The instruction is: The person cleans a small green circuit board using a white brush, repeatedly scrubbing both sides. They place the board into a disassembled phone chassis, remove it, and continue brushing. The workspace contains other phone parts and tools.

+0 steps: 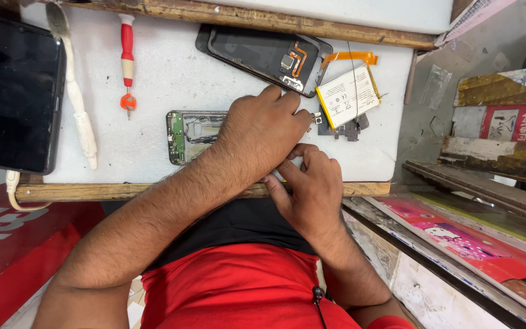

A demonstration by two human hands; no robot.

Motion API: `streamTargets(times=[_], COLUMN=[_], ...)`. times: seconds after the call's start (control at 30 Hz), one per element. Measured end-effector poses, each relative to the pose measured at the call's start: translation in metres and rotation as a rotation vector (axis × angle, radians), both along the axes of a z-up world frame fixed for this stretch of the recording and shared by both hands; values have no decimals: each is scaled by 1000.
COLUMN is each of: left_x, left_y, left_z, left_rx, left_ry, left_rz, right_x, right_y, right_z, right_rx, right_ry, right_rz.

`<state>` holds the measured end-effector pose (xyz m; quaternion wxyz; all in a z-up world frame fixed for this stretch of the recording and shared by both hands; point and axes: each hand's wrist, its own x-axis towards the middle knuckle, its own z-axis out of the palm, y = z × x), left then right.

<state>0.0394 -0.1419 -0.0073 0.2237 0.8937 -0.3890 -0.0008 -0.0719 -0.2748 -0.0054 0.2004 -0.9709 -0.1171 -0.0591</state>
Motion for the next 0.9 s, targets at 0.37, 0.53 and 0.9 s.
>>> streamTargets(times=[0.37, 0.53, 0.9], left_x=[4, -7, -12], left_y=[59, 64, 47], left_z=[5, 2, 2], left_rx=[-259, -307, -187], left_ry=[152, 168, 158], left_rz=[160, 194, 110], right_x=[1, 1, 0], right_y=[5, 6, 3], right_z=[1, 0, -10], right_rx=[19, 22, 47], right_ry=[-6, -37, -34], right_rz=[-41, -44, -76])
